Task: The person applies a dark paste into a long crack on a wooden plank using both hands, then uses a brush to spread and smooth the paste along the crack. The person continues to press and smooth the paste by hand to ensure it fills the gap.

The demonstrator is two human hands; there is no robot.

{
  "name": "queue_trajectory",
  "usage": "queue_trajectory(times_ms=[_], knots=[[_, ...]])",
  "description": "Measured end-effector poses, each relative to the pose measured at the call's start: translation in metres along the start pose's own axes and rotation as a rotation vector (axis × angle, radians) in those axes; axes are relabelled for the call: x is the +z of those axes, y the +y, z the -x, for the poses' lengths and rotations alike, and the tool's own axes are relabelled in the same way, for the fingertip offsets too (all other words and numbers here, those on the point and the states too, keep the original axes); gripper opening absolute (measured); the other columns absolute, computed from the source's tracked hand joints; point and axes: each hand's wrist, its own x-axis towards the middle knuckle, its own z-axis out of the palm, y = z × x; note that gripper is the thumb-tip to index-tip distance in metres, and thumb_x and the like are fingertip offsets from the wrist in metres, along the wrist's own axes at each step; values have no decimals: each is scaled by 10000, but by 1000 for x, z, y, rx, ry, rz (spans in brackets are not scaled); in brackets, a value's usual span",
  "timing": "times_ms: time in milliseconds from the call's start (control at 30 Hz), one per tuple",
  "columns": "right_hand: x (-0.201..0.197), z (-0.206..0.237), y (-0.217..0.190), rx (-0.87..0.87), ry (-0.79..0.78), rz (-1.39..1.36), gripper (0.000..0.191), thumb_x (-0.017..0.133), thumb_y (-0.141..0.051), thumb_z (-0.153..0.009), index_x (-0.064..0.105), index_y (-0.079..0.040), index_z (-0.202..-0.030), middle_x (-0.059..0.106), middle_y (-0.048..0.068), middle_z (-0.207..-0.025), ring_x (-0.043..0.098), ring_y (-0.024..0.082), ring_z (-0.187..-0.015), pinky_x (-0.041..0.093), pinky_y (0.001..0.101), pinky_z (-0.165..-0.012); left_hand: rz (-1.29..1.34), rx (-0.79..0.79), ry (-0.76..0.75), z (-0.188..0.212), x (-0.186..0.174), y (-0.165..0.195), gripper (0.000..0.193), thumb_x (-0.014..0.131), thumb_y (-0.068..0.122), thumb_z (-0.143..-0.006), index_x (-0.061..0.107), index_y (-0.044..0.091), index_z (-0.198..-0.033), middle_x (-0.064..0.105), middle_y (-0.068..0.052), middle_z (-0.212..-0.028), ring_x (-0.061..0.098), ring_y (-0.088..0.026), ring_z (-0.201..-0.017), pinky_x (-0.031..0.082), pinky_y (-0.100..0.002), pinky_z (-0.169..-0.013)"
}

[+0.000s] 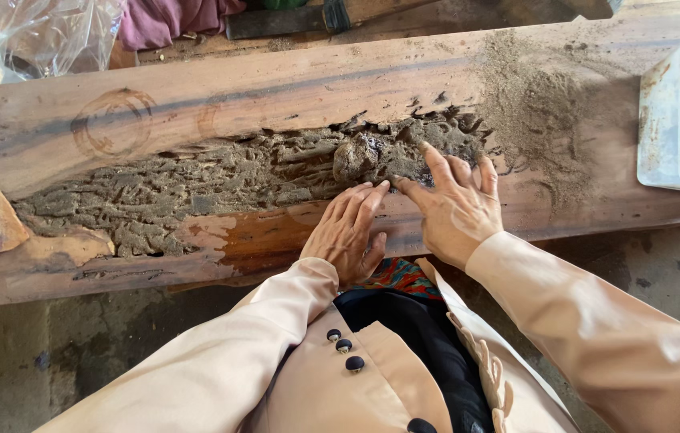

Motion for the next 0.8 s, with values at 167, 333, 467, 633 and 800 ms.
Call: queue_trajectory(times_ms=[167,333,467,633,800], knots=[[4,7,-6,16,11,39,720,620,-112,-763,534,-338,-1441,252,121,-1610,269,347,-1427,47,614,-1175,-15,-15,-5,0,-1,0,747,598,206,-910,273,6,-1552,479,-241,-1441,436,-386,-1403,327,-484,-1210],[-2,15,5,53,-140,-6,694,639,-163,-776,533,-411,-1416,213,82,-1634,275,303,-1441,55,593,-1208,2,11,16,1,-3,1,740,598,195,-925,268,1,-1558,476,-242,-1447,433,-383,-1415,326,-482,-1221],[6,25,7,39,-37,-10,772,656,-181,-737,510,-354,-1475,205,134,-1645,282,351,-1392,87,629,-1151,-9,-7,-2,-1,-3,2,763,616,194,-899,274,17,-1558,486,-229,-1452,433,-375,-1416,329,-476,-1217],[18,22,-1,34,57,-8,784,642,-157,-706,520,-278,-1470,255,145,-1605,293,345,-1415,119,637,-1144,-17,-15,-7,-1,-5,2,768,623,199,-896,277,22,-1558,486,-237,-1452,430,-381,-1415,326,-477,-1213],[9,16,3,66,-92,20,682,627,-163,-777,544,-332,-1432,259,99,-1601,277,327,-1428,81,618,-1191,-1,3,-2,-1,-5,1,745,605,201,-920,276,3,-1558,482,-248,-1445,431,-387,-1414,322,-482,-1218]])
